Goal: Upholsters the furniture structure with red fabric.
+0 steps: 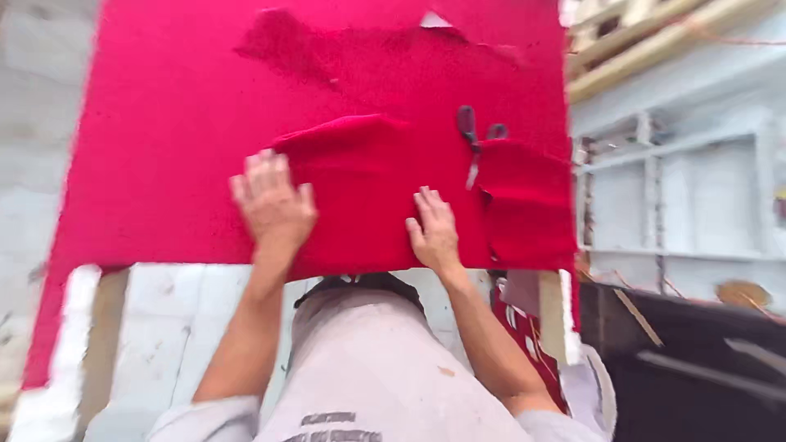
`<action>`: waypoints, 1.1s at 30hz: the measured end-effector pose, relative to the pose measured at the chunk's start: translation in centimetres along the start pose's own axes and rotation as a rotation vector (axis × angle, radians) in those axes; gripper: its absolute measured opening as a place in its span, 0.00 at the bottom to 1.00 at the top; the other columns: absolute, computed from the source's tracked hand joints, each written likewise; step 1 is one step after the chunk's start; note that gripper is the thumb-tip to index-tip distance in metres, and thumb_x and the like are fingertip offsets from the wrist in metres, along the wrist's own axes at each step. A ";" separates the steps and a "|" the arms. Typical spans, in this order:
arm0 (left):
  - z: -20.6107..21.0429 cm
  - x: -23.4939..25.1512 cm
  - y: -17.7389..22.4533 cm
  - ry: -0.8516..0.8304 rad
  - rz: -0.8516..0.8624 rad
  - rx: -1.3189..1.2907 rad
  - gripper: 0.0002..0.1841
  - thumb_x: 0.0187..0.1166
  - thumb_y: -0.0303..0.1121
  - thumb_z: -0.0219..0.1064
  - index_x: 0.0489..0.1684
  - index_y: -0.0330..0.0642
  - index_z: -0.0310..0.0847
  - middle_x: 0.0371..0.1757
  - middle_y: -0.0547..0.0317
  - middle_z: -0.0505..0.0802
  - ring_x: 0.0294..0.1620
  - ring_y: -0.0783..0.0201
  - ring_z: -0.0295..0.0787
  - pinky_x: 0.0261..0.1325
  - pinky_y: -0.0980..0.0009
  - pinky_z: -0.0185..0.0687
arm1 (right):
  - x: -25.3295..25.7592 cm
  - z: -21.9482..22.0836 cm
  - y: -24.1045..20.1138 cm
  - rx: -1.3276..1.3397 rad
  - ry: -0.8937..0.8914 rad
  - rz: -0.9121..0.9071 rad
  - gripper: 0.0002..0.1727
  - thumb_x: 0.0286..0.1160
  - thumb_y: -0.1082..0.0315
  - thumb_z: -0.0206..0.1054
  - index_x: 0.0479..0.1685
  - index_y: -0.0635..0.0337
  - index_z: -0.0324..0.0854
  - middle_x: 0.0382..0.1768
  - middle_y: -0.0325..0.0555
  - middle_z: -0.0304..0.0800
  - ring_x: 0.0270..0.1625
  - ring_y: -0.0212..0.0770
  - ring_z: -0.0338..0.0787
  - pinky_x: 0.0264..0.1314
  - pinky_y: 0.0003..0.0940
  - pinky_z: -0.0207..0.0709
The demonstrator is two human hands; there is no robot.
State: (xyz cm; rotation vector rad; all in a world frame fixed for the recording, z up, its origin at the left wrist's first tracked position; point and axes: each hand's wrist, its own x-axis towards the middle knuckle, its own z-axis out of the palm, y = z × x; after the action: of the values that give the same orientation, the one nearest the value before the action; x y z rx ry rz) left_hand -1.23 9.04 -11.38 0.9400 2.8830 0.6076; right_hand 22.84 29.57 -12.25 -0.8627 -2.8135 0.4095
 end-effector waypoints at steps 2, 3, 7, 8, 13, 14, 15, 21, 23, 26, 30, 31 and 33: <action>0.1 0.5 -0.7 0.053 0.049 -0.030 0.36 0.87 0.54 0.48 0.88 0.37 0.64 0.91 0.38 0.64 0.95 0.37 0.48 0.90 0.29 0.35 | -1.1 -1.9 0.6 0.147 0.104 -0.011 0.25 0.88 0.56 0.53 0.76 0.56 0.82 0.81 0.44 0.79 0.86 0.44 0.73 0.88 0.48 0.67; 0.1 0.4 0.2 0.060 0.100 -0.056 0.34 0.88 0.53 0.48 0.84 0.37 0.68 0.89 0.38 0.68 0.93 0.36 0.52 0.89 0.30 0.38 | -1.7 -3.0 1.3 0.195 0.170 -0.039 0.23 0.88 0.58 0.53 0.72 0.59 0.84 0.77 0.47 0.83 0.83 0.45 0.77 0.85 0.47 0.72; 1.5 -3.4 11.3 -0.153 0.598 -0.262 0.23 0.89 0.43 0.51 0.71 0.42 0.83 0.76 0.42 0.85 0.83 0.39 0.73 0.87 0.31 0.53 | -5.1 -7.7 7.2 0.143 0.340 0.020 0.21 0.88 0.63 0.52 0.67 0.61 0.87 0.73 0.49 0.86 0.79 0.46 0.81 0.81 0.47 0.77; 2.6 -4.4 14.9 -0.256 0.734 -0.306 0.21 0.89 0.42 0.51 0.69 0.46 0.85 0.75 0.47 0.86 0.83 0.43 0.75 0.87 0.34 0.55 | -5.9 -8.5 9.0 0.125 0.373 0.067 0.21 0.88 0.64 0.52 0.66 0.60 0.87 0.72 0.48 0.87 0.79 0.46 0.82 0.81 0.46 0.77; 11.5 -6.6 30.0 -0.538 1.038 -0.382 0.21 0.82 0.32 0.58 0.74 0.54 0.82 0.84 0.52 0.78 0.89 0.46 0.66 0.88 0.38 0.54 | -9.4 -10.7 13.5 0.412 0.579 0.190 0.24 0.90 0.67 0.45 0.66 0.73 0.83 0.68 0.59 0.88 0.74 0.49 0.86 0.79 0.48 0.79; 13.0 -6.2 31.6 -0.522 1.038 -0.381 0.19 0.84 0.32 0.56 0.68 0.52 0.86 0.82 0.52 0.80 0.89 0.47 0.66 0.89 0.39 0.53 | -9.7 -11.0 13.6 0.432 0.595 0.192 0.25 0.90 0.66 0.44 0.66 0.74 0.83 0.68 0.60 0.88 0.74 0.50 0.86 0.79 0.49 0.79; 13.9 -5.7 32.7 -0.486 1.048 -0.391 0.17 0.84 0.31 0.54 0.59 0.50 0.90 0.78 0.52 0.84 0.87 0.48 0.68 0.89 0.40 0.54 | -10.0 -11.1 13.5 0.422 0.590 0.191 0.26 0.91 0.64 0.43 0.65 0.73 0.83 0.68 0.60 0.88 0.74 0.50 0.86 0.79 0.49 0.78; 13.1 -6.2 28.5 -0.386 1.228 -0.476 0.15 0.83 0.30 0.55 0.50 0.38 0.91 0.61 0.49 0.95 0.72 0.48 0.88 0.84 0.45 0.69 | -7.2 -8.2 12.6 0.281 0.225 0.136 0.30 0.91 0.55 0.40 0.78 0.54 0.81 0.81 0.42 0.79 0.87 0.45 0.72 0.91 0.51 0.61; 12.7 -7.5 26.8 -0.368 1.170 -0.486 0.15 0.81 0.29 0.55 0.42 0.40 0.91 0.56 0.51 0.96 0.67 0.50 0.90 0.83 0.45 0.70 | -6.5 -6.1 15.2 0.168 0.055 0.107 0.34 0.92 0.45 0.34 0.88 0.46 0.70 0.89 0.36 0.67 0.94 0.43 0.59 0.96 0.53 0.47; 12.7 -8.2 26.2 -0.400 1.076 -0.471 0.17 0.82 0.28 0.53 0.48 0.47 0.93 0.64 0.58 0.95 0.76 0.55 0.85 0.87 0.47 0.65 | -7.7 -6.7 20.5 -0.045 -0.049 0.123 0.34 0.90 0.40 0.40 0.93 0.35 0.62 0.94 0.30 0.55 0.97 0.42 0.46 0.97 0.57 0.37; 12.7 -8.9 26.1 -0.375 1.023 -0.476 0.17 0.82 0.27 0.53 0.48 0.47 0.93 0.63 0.57 0.95 0.76 0.55 0.85 0.87 0.48 0.64 | -10.9 -10.1 30.3 -0.153 0.003 0.205 0.35 0.88 0.41 0.43 0.93 0.38 0.60 0.95 0.38 0.52 0.97 0.47 0.46 0.95 0.63 0.39; 12.7 -9.0 26.1 -0.368 1.016 -0.475 0.17 0.82 0.27 0.53 0.48 0.47 0.93 0.63 0.57 0.95 0.76 0.55 0.85 0.88 0.48 0.64 | -11.7 -11.2 32.5 -0.152 -0.011 0.256 0.35 0.88 0.43 0.42 0.94 0.39 0.58 0.96 0.39 0.50 0.96 0.49 0.48 0.93 0.64 0.44; 12.6 -9.3 26.1 -0.353 1.007 -0.476 0.17 0.82 0.27 0.54 0.49 0.48 0.93 0.64 0.57 0.95 0.76 0.55 0.85 0.88 0.48 0.64 | -13.1 -13.7 35.8 -0.095 -0.091 0.436 0.34 0.89 0.45 0.42 0.95 0.38 0.55 0.93 0.41 0.57 0.88 0.51 0.69 0.76 0.66 0.71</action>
State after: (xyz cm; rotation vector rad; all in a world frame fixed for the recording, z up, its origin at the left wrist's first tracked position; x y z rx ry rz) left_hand 22.93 27.37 -13.76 2.0779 1.6795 0.9603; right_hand 55.54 53.46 -11.39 -1.5225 -2.7290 0.3801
